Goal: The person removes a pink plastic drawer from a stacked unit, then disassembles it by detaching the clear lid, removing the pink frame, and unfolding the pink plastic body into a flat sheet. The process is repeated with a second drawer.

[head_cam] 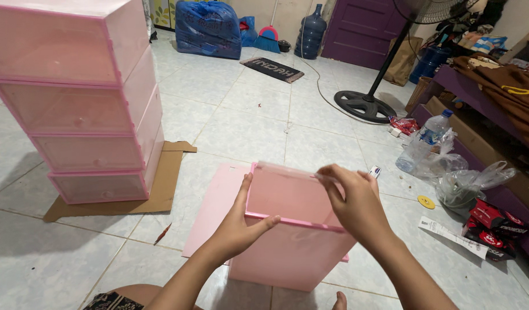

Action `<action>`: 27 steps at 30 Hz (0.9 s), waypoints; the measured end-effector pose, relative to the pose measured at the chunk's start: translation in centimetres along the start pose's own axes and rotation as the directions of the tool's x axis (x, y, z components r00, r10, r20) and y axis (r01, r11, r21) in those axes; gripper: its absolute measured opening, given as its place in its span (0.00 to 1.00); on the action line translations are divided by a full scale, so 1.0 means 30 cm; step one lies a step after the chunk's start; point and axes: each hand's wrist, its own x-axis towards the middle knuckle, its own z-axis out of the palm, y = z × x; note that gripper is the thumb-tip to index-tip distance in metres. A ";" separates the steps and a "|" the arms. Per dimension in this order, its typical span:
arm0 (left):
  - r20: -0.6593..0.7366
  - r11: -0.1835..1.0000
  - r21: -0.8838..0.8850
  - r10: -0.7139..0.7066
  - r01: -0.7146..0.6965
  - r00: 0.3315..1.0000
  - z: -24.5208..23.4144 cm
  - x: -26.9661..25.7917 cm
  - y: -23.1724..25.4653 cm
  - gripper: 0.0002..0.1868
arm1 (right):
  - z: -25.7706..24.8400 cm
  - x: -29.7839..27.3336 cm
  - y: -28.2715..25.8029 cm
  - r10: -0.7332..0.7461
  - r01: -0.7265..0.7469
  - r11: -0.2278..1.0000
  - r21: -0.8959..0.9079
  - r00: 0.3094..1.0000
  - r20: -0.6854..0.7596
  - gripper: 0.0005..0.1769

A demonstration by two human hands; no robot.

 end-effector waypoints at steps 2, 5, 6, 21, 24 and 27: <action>-0.005 1.000 -0.007 -0.014 0.014 1.000 0.004 -0.001 0.001 0.62 | 0.004 0.037 0.016 0.017 -0.017 1.000 -0.007 1.000 -0.007 0.08; -0.005 0.998 0.036 -0.056 0.056 0.998 0.011 -0.004 -0.003 0.60 | 0.007 0.089 0.054 -0.006 0.005 0.999 -0.032 1.000 -0.020 0.11; -0.004 0.999 0.024 -0.045 0.045 0.999 0.014 -0.011 -0.004 0.59 | 0.010 0.101 0.067 -0.022 0.021 0.999 -0.041 0.999 -0.024 0.13; 0.023 0.976 0.194 -0.101 0.095 0.995 -0.027 -0.072 0.080 0.48 | 0.116 0.239 0.243 0.060 -0.074 0.866 -0.495 0.997 -0.046 0.36; 0.001 0.929 0.340 -0.157 0.148 0.988 -0.035 -0.067 0.104 0.44 | 0.147 0.179 0.206 -0.026 -0.020 0.928 -0.373 0.993 -0.118 0.44; -0.051 0.816 0.578 0.015 0.017 0.999 -0.024 -0.071 0.127 0.32 | 0.156 0.038 0.147 -0.170 0.140 0.970 -0.201 0.976 -0.139 0.39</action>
